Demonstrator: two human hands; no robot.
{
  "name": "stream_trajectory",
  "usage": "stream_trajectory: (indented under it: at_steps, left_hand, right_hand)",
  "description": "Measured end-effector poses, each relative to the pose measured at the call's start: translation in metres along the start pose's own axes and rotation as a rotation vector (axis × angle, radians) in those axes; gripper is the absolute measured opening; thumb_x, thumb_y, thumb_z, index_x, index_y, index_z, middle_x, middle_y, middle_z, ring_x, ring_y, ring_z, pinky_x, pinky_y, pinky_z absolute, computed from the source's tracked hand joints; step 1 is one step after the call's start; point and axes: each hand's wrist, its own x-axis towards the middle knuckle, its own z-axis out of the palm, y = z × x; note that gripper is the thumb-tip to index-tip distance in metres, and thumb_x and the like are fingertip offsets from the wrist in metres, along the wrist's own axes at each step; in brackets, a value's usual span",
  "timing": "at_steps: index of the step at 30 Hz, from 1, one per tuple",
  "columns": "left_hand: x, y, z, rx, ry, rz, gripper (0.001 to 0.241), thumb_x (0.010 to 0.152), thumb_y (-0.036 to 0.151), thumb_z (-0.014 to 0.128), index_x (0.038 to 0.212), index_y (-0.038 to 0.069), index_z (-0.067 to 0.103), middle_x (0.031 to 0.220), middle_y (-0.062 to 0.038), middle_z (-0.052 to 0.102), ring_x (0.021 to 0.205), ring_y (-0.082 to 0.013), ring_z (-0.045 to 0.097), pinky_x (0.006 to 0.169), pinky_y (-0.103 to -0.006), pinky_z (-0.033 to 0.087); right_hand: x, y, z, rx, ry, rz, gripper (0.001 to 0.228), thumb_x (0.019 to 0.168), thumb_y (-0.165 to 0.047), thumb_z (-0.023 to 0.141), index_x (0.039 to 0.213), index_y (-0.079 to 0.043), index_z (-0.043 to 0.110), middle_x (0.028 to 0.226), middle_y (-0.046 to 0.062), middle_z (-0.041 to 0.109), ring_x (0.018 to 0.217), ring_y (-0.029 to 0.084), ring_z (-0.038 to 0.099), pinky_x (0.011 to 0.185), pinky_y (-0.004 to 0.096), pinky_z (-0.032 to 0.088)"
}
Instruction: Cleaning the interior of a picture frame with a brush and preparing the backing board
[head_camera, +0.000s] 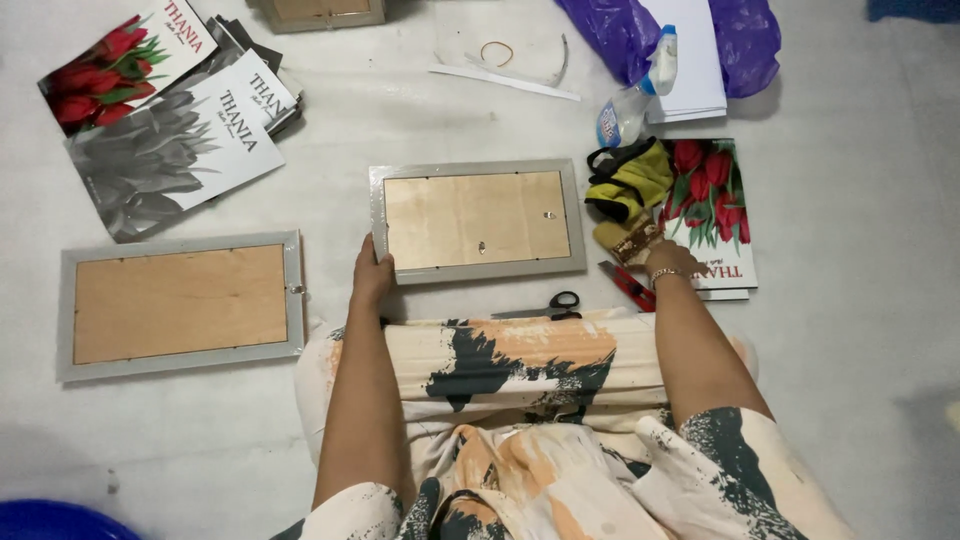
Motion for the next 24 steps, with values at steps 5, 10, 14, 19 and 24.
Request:
stream_trajectory:
  at_steps: [5, 10, 14, 19, 24]
  left_hand:
    - [0.018, -0.024, 0.008, 0.008, 0.03, 0.004, 0.068, 0.097, 0.02, 0.059, 0.161, 0.014, 0.038, 0.149, -0.026, 0.05, 0.143, -0.0411, 0.045, 0.12, -0.0509, 0.036]
    - [0.021, -0.031, 0.009, 0.085, 0.082, -0.019, 0.069, 0.091, 0.028, 0.065, 0.157, 0.02, 0.046, 0.135, -0.023, 0.053, 0.135, -0.0429, 0.052, 0.115, -0.0477, 0.043]
    - [0.022, -0.037, 0.014, 0.085, 0.129, -0.021, 0.079, 0.079, 0.036, 0.069, 0.154, 0.019, 0.051, 0.125, -0.023, 0.053, 0.128, -0.0439, 0.057, 0.11, -0.046, 0.046]
    - [0.013, -0.033, 0.01, 0.101, 0.107, -0.02, 0.084, 0.077, 0.037, 0.07, 0.155, 0.016, 0.048, 0.128, -0.025, 0.051, 0.129, -0.0468, 0.055, 0.112, -0.0485, 0.044]
    - [0.034, -0.059, 0.019, 0.118, 0.128, 0.012, 0.083, 0.077, 0.037, 0.071, 0.154, 0.017, 0.05, 0.127, -0.023, 0.051, 0.125, -0.0469, 0.058, 0.109, -0.0483, 0.047]
  right_hand:
    - [-0.015, 0.025, -0.057, -0.102, -0.119, -0.221, 0.059, 0.093, -0.044, 0.055, 0.138, -0.006, 0.063, 0.129, 0.027, 0.069, 0.124, 0.047, 0.062, 0.102, 0.062, 0.046]
    - [-0.112, 0.027, -0.153, 0.147, -0.186, -0.295, 0.054, 0.09, -0.045, 0.068, 0.136, -0.017, 0.06, 0.089, 0.021, 0.074, 0.068, 0.033, 0.075, 0.066, 0.037, 0.06]
    - [-0.172, 0.017, -0.191, 0.403, -0.039, -0.481, 0.046, 0.09, -0.006, 0.066, 0.136, -0.006, 0.064, 0.119, 0.041, 0.065, 0.09, 0.046, 0.072, 0.077, 0.047, 0.059]
    - [-0.142, -0.009, -0.145, 0.856, 0.187, -0.521, 0.043, 0.088, -0.007, 0.076, 0.13, -0.007, 0.066, 0.115, 0.038, 0.062, 0.09, 0.042, 0.071, 0.066, 0.037, 0.063]
    - [-0.118, -0.035, -0.103, 0.894, 0.283, -0.441, 0.025, 0.085, -0.028, 0.075, 0.109, -0.021, 0.069, 0.111, 0.017, 0.067, 0.108, 0.035, 0.066, 0.09, 0.042, 0.055]
